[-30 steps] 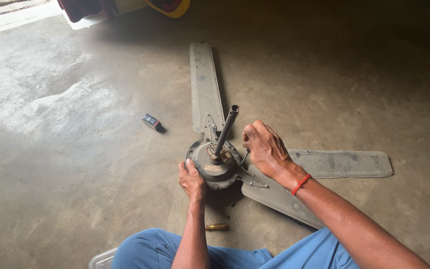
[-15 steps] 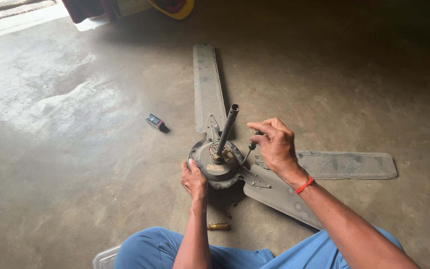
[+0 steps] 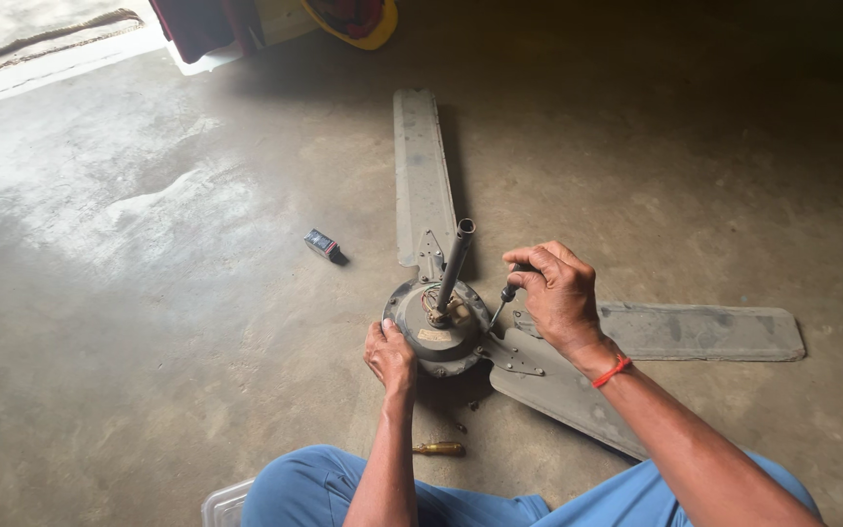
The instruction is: The person sits on the floor and uses a screwdriver to remove screws from the central hub of a ceiling fan. They detach each blade one by one and set them aside, leaving the fan hub and mounting rod exposed.
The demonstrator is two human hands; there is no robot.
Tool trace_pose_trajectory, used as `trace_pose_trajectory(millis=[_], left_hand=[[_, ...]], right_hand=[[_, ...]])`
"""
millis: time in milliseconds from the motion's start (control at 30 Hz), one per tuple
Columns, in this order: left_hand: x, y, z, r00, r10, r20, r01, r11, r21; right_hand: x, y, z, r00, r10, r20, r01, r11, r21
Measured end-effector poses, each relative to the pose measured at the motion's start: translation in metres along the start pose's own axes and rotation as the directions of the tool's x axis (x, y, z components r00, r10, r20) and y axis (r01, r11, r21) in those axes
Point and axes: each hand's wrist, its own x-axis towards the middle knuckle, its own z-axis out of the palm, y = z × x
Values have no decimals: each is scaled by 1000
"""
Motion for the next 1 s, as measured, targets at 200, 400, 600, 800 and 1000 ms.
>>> trace_pose_trajectory(millis=[200,400,600,800,1000], left_hand=[[-1,2,0,999,-36,-4,36,999,11],[0,15,-14,991,-124,50,115,981,154],[-2,17,-20,990,-120,73,109,984,140],[-7,9,-15,996,-61,67,56,995,78],[-13,0,-12,997,-55,48,51,996,76]], right_hand=[[-5,-2,-1,997,35,62,-41,995,93],[-6,-5,-1,964,257,68,-260,964,45],[-8,-6,-3,998,57,35,-57,998,-7],[-11,-12,-4,983,-180,30,177,981,83],[-11,-16,1,999,45,-28,-40,983,177]])
